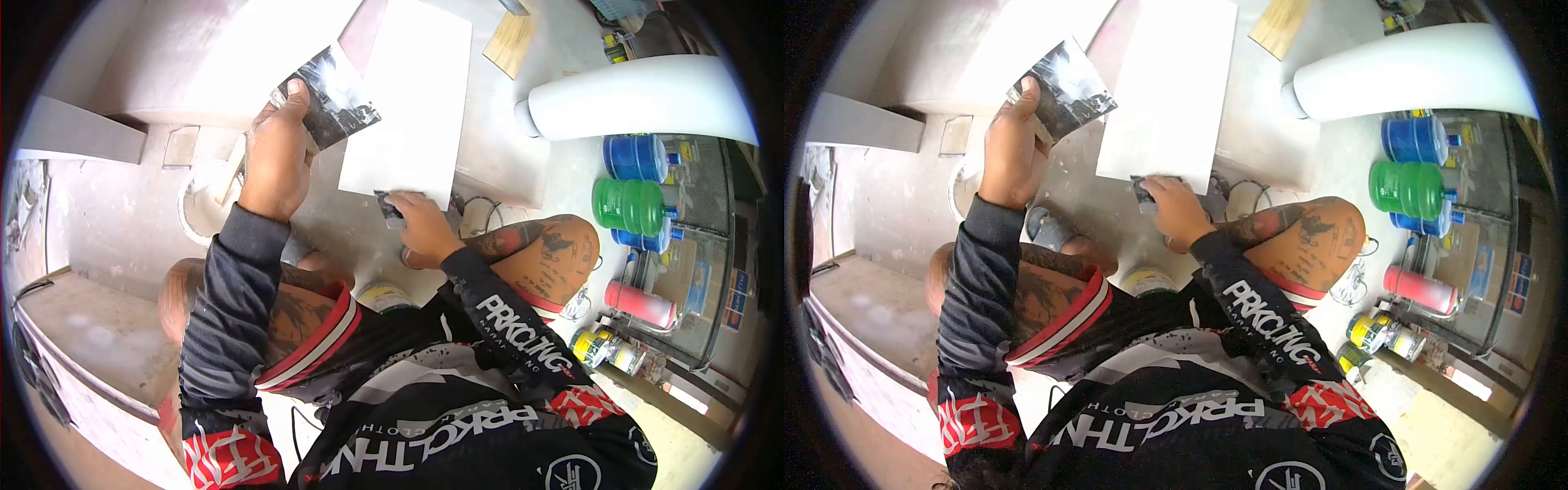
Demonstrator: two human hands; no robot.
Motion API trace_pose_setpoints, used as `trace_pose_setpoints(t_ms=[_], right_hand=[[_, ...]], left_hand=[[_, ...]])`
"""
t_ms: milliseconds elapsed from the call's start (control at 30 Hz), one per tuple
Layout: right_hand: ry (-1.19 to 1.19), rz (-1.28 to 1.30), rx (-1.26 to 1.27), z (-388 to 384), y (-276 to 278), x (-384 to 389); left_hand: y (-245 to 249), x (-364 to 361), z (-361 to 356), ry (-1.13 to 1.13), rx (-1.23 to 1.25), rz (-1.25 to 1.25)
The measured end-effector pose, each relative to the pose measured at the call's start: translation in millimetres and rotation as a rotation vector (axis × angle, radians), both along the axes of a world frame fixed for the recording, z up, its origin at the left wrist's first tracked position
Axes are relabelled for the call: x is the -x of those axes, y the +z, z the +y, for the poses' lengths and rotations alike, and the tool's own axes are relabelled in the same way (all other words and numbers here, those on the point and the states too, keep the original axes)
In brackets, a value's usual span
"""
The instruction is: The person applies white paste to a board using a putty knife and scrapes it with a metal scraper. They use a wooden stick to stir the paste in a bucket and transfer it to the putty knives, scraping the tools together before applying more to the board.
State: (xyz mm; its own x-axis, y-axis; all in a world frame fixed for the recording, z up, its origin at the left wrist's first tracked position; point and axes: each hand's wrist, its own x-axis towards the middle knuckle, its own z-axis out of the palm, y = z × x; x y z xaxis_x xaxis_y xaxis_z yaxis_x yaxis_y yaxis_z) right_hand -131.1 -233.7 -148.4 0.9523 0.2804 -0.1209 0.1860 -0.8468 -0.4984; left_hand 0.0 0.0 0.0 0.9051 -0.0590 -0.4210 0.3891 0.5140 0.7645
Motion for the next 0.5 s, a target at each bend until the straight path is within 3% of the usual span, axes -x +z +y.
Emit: trace_pose_setpoints(t_ms=[100,167,200,267,300,367,433,467,500], right_hand=[[0.054,-0.020,-0.001,3,12,14],[-0.049,0.310,-0.029,4,24,26],[-0.036,0.314,-0.028,6,38,27],[-0.352,0.029,-0.339,3,74,12],[-0.430,0.022,-0.550,-1,84,5],[-0.501,-0.174,-0.654,14,145,-7],[-0.376,-0.329,-0.672,26,174,-12],[-0.260,-0.478,-0.679,30,180,-15],[-0.250,-0.492,-0.682,33,178,-18]], left_hand=[[-16,-6,4,-0.068,-0.112,-0.017],[-27,-6,6,-0.102,-0.045,-0.031],[-18,-2,5,-0.089,-0.047,-0.026],[5,9,-5,-0.074,0.217,0.103],[5,13,-6,-0.058,0.222,0.087],[4,23,-9,-0.179,0.280,0.271],[25,42,-14,-0.289,0.140,0.225],[-4,44,-15,-0.376,0.225,0.129],[7,40,-14,-0.373,0.223,0.113]])
